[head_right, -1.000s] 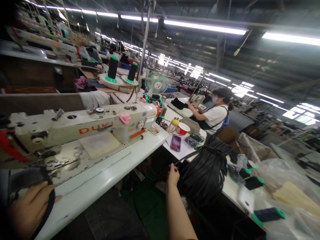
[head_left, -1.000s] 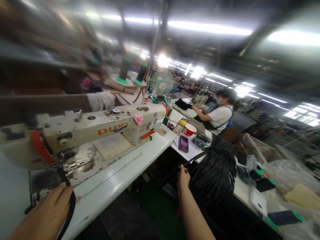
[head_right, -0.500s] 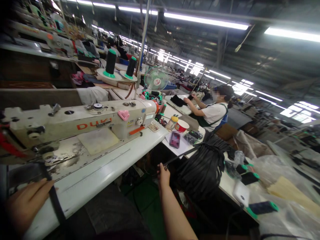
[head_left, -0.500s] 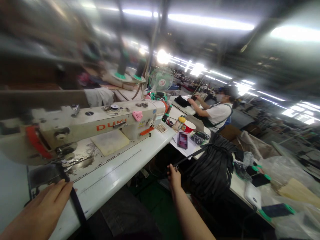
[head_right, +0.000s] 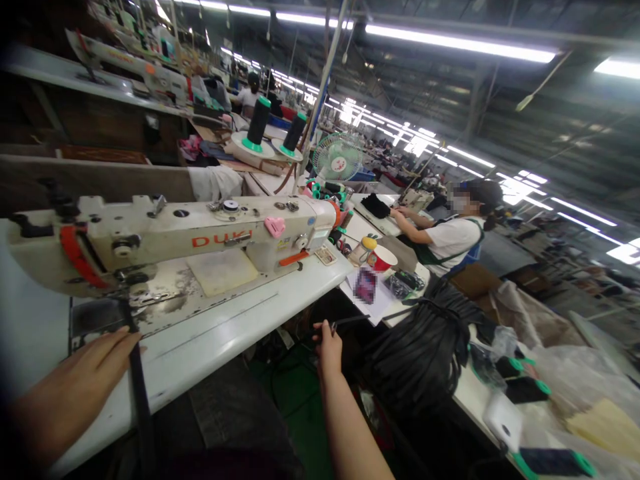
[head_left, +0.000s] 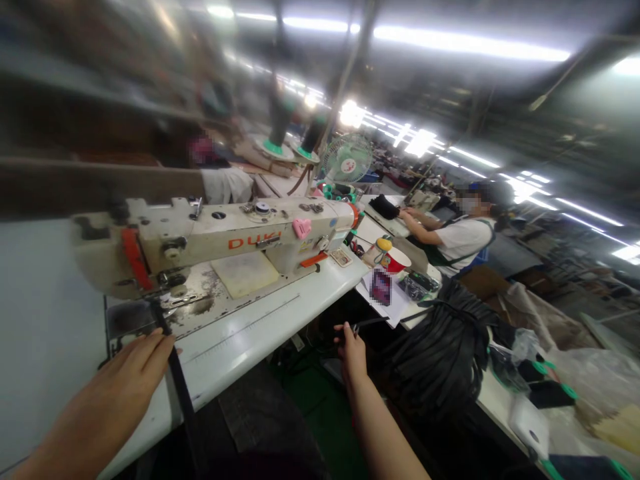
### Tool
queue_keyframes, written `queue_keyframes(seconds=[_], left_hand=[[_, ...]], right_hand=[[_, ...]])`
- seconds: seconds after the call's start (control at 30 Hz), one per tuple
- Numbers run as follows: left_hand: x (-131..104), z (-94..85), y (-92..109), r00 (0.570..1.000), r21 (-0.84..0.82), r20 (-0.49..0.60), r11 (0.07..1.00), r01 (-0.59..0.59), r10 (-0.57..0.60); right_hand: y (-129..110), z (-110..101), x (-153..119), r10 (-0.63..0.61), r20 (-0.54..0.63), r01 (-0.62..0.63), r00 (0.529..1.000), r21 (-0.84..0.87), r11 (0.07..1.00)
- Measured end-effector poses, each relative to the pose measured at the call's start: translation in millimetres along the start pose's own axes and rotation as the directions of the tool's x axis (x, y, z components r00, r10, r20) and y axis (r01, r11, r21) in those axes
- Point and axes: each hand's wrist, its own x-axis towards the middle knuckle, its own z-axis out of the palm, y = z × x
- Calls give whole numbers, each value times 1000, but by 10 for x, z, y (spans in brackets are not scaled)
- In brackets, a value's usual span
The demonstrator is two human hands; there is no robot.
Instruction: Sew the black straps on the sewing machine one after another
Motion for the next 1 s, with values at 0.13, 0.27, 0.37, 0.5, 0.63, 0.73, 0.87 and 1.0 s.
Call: queue_keyframes(seconds=[0.13,0.27,0.37,0.5,0.63,0.73,0.87,1.0], left_hand=[[31,-103,92,999,96,28,994,-45,43],[165,-270,265,998,162,20,985,-65,62],[286,-393,425,997,255,-20,964,-70,78],[405,-481,581,998,363,-38,931,-32,49],[486,-533,630,999,355,31,935,9,-22],[514,-573,647,998,346,63,938,8,-31],[524,-583,661,996,327,78,945,16,-44],[535,-584,669,997,328,59,944,33,-55]], right_hand=[[-219,72,-103,-152,38,154,988,-83,985],[-386,284,-350,-288,170,311,943,-129,942],[-490,423,-546,-341,320,391,884,-103,915],[-552,487,-691,-427,519,545,741,-92,833],[-518,550,-735,-424,676,623,603,-67,780],[-465,634,-805,-382,731,620,565,-70,781],[-397,754,-887,-360,754,621,549,-80,780],[-389,856,-923,-326,799,626,505,-79,776]])
